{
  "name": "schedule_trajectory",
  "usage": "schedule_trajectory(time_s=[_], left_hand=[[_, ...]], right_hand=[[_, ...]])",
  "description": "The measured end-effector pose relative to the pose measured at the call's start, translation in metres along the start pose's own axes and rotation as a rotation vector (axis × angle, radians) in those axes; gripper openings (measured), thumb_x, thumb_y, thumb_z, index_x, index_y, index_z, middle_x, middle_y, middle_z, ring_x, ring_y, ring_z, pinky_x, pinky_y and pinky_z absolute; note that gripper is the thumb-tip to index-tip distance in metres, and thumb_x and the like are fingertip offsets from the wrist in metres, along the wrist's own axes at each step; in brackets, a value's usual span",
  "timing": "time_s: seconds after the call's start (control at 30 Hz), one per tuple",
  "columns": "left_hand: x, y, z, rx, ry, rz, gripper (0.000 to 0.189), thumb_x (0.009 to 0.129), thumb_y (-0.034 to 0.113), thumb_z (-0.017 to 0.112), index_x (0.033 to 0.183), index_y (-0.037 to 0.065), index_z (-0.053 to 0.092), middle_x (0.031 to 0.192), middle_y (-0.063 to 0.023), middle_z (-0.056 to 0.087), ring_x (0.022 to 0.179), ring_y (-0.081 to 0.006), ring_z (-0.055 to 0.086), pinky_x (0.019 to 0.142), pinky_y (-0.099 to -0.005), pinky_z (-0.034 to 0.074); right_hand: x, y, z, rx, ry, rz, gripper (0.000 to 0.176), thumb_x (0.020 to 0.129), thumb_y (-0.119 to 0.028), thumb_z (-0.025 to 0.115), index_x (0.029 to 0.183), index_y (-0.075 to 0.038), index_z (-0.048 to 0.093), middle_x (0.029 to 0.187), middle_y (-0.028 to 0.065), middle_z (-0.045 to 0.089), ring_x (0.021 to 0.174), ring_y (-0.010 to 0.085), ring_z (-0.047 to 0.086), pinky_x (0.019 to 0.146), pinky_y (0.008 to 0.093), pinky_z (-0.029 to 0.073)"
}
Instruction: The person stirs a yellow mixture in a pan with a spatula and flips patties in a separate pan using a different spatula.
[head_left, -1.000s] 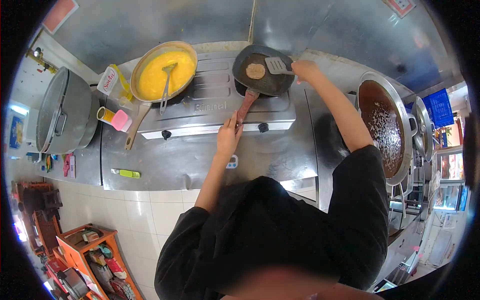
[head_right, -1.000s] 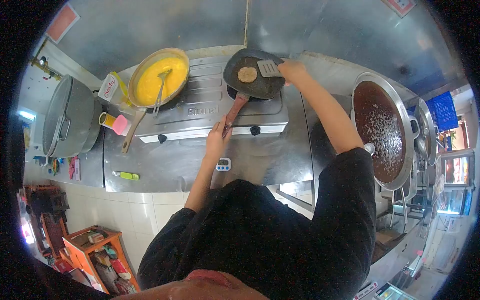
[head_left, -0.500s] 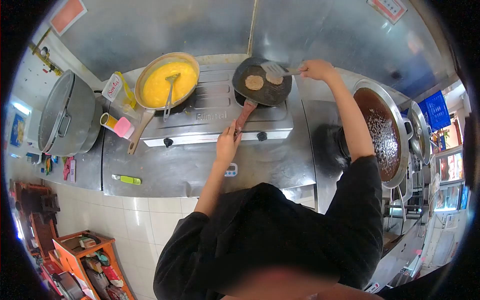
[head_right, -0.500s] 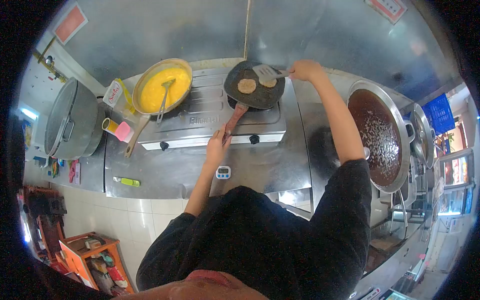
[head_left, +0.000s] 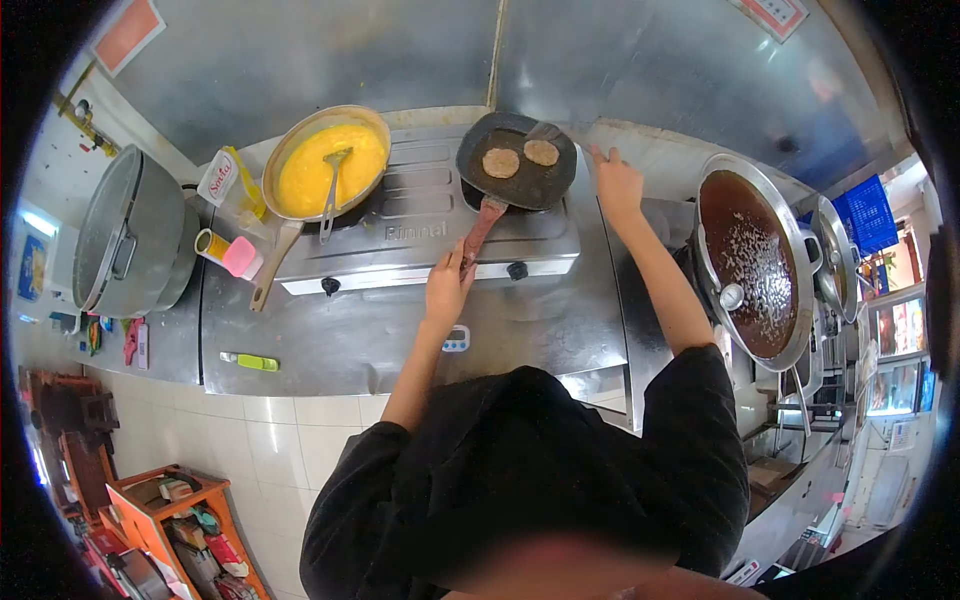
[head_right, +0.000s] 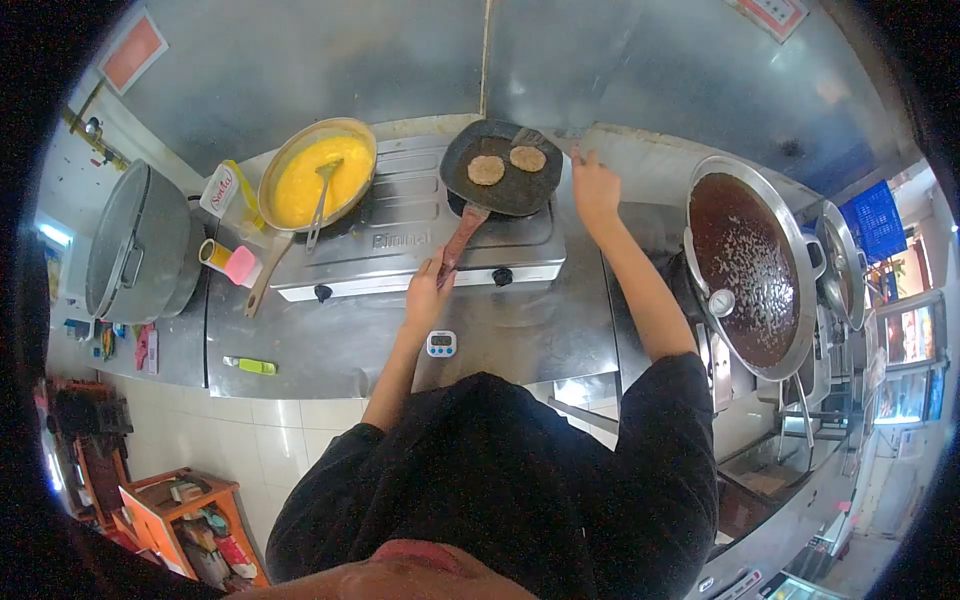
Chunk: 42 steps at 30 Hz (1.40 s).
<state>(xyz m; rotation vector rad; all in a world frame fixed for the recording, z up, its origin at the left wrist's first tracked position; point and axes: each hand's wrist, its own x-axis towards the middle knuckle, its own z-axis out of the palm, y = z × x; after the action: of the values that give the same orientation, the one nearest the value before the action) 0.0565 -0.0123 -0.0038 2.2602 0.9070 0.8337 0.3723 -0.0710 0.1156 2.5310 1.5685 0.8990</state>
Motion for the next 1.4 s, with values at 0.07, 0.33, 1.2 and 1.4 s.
schedule_trajectory(time_s=[0.07, 0.33, 1.2, 1.4], left_hand=[[0.0, -0.002, 0.002, 0.006, 0.004, 0.005, 0.053, 0.08, 0.012, 0.065, 0.129, 0.003, 0.047, 0.09, -0.0181, 0.06, 0.077, -0.0361, 0.059, 0.068, -0.0417, 0.048], [0.0, 0.0, 0.002, 0.007, 0.021, 0.005, 0.053, 0.08, 0.012, 0.065, 0.129, 0.004, 0.047, 0.091, -0.018, 0.06, 0.078, -0.0368, 0.059, 0.068, -0.0419, 0.048], [-0.001, 0.003, 0.001, -0.027, 0.007, 0.02, 0.054, 0.081, 0.013, 0.064, 0.131, 0.005, 0.045, 0.089, -0.0201, 0.058, 0.077, -0.0386, 0.059, 0.066, -0.0429, 0.047], [-0.002, -0.003, 0.008, -0.009, 0.022, 0.037, 0.056, 0.081, 0.014, 0.065, 0.132, 0.006, 0.044, 0.086, -0.0179, 0.058, 0.072, -0.0363, 0.06, 0.064, -0.0421, 0.048]], right_hand=[[-0.01, -0.01, 0.009, -0.024, -0.024, 0.057, 0.045, 0.08, -0.009, 0.054, 0.125, -0.016, 0.054, 0.099, 0.0088, 0.058, 0.075, 0.0238, 0.065, 0.058, 0.0334, 0.053], [-0.028, -0.014, -0.016, 0.053, -0.103, 0.066, 0.042, 0.081, -0.009, 0.054, 0.123, -0.015, 0.055, 0.096, 0.0077, 0.057, 0.074, 0.0247, 0.065, 0.056, 0.0344, 0.053], [0.038, -0.003, 0.013, 0.342, -0.489, -0.022, 0.023, 0.082, -0.027, 0.062, 0.102, -0.016, 0.069, 0.097, 0.0149, 0.066, 0.085, 0.034, 0.063, 0.072, 0.0446, 0.05], [0.102, 0.001, 0.001, 0.374, -0.863, -0.157, 0.028, 0.076, -0.018, 0.07, 0.104, -0.015, 0.069, 0.083, 0.0089, 0.069, 0.072, 0.024, 0.065, 0.063, 0.037, 0.05]])
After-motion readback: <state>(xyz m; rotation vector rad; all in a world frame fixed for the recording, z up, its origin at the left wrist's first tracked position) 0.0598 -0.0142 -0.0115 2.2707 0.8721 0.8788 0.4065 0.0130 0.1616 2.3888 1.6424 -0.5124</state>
